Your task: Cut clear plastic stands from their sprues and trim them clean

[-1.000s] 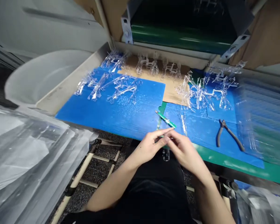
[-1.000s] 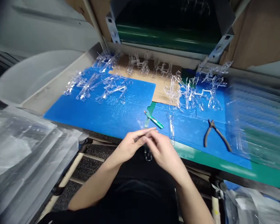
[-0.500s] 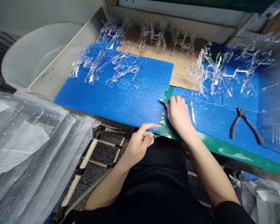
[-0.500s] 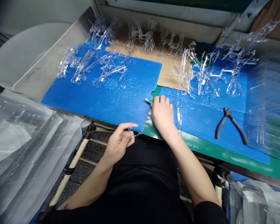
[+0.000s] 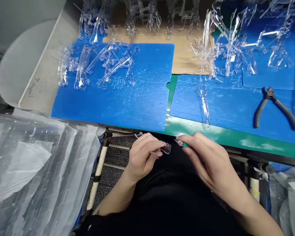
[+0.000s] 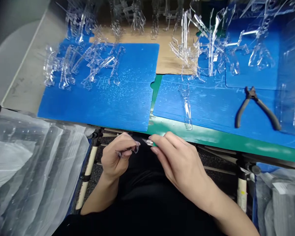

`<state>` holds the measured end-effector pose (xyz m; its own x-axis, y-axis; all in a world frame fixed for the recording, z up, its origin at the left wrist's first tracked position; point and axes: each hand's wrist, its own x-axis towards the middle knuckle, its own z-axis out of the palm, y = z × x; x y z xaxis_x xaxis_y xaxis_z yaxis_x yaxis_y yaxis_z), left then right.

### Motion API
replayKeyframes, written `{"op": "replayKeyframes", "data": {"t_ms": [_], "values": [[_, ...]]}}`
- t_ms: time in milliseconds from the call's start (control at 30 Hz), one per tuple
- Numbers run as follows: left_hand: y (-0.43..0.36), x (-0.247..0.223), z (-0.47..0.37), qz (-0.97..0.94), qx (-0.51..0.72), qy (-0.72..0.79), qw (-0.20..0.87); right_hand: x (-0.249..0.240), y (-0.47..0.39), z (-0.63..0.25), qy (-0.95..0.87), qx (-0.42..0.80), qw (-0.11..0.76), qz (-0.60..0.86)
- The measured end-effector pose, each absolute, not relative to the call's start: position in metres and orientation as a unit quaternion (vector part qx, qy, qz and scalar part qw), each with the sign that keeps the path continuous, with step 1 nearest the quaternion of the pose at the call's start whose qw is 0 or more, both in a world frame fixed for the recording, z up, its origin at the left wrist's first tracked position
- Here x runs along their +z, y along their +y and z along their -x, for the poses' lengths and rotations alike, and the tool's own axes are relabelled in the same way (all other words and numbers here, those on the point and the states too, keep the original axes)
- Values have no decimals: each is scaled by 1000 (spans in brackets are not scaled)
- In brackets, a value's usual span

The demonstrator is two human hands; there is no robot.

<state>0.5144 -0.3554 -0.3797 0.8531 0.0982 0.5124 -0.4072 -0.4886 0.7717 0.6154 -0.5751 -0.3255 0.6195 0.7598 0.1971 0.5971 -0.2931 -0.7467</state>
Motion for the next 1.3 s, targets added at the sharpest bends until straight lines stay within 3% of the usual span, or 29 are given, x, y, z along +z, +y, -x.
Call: {"op": "replayKeyframes", "data": {"t_ms": [267, 833, 900, 1133, 1300], "values": [[-357, -366, -510, -865, 245, -80, 431, -313, -585, -610, -482, 43, 304, 820], [-360, -359, -508, -855, 228, -100, 455, -325, -585, -618, -416, 50, 276, 865], [-363, -358, -507, -835, 215, -84, 500, -329, -583, -622, -381, 70, 304, 870], [-374, -360, -503, -714, 97, 38, 693, -319, -574, -622, -287, 228, 549, 751], [-382, -362, -504, -663, 66, 33, 745, -317, -567, -619, -273, 257, 607, 700]]}}
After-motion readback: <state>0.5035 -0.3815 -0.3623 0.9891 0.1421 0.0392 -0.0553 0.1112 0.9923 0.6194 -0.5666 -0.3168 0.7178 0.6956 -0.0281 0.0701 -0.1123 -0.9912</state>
